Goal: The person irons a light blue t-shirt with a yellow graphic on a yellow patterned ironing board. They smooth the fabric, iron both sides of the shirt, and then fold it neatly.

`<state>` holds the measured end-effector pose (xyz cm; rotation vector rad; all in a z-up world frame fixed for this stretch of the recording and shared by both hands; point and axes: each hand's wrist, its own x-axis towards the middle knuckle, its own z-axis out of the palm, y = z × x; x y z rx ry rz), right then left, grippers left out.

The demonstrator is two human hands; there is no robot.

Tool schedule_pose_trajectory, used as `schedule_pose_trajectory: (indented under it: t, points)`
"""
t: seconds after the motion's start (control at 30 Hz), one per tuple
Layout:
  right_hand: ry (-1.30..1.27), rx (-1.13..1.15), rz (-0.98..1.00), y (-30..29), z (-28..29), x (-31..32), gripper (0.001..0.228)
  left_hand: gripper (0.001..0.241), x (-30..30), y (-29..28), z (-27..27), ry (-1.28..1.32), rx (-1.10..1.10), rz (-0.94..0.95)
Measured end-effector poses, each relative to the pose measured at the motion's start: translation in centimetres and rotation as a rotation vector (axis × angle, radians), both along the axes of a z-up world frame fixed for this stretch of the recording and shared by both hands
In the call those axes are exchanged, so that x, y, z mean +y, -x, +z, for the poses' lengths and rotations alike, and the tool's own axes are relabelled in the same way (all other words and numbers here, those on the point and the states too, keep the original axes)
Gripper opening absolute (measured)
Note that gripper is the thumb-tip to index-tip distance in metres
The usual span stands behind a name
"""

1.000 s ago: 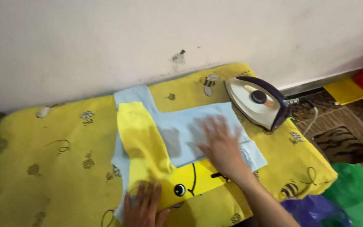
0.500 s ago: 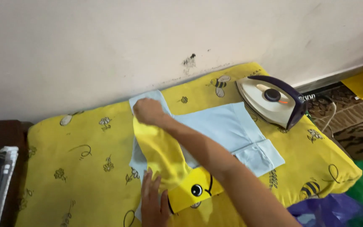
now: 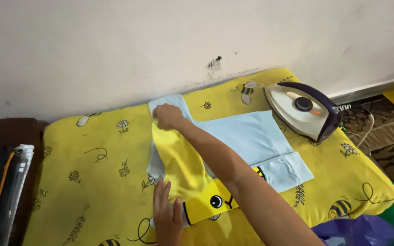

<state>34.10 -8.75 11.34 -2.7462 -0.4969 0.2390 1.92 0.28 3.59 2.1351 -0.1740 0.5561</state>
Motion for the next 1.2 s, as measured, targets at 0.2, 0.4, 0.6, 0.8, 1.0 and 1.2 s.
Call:
schedule_pose_trajectory:
  t: [0.2, 0.4, 0.6, 0.8, 1.0, 1.2]
  points:
    - [-0.019, -0.143, -0.038, -1.2, -1.6, 0.1, 0.058, 0.046, -0.5, 0.2, 1.4, -0.102, -0.020, -0.058]
    - [0.108, -0.075, -0.008, -0.4, -0.6, 2.0, 0.049, 0.056, -0.2, 0.2, 0.6, -0.117, 0.029, 0.043]
    - [0.082, 0.058, 0.046, 0.0, -0.2, 0.9, 0.051, 0.054, -0.5, 0.4, 1.9, -0.092, 0.061, 0.005]
    - [-0.017, -0.038, 0.015, 0.7, -0.5, 0.9, 0.037, 0.055, -0.3, 0.4, 1.5, -0.091, 0.037, 0.016]
    - [-0.063, -0.240, 0.107, 0.0, -2.6, -1.0, 0.033, 0.051, -0.5, 0.5, 1.3, -0.063, -0.024, 0.020]
    - [-0.690, -0.876, 0.242, 6.5, 3.1, -11.4, 0.033, 0.060, -0.8, 0.5, 2.7, 0.009, 0.000, 0.069]
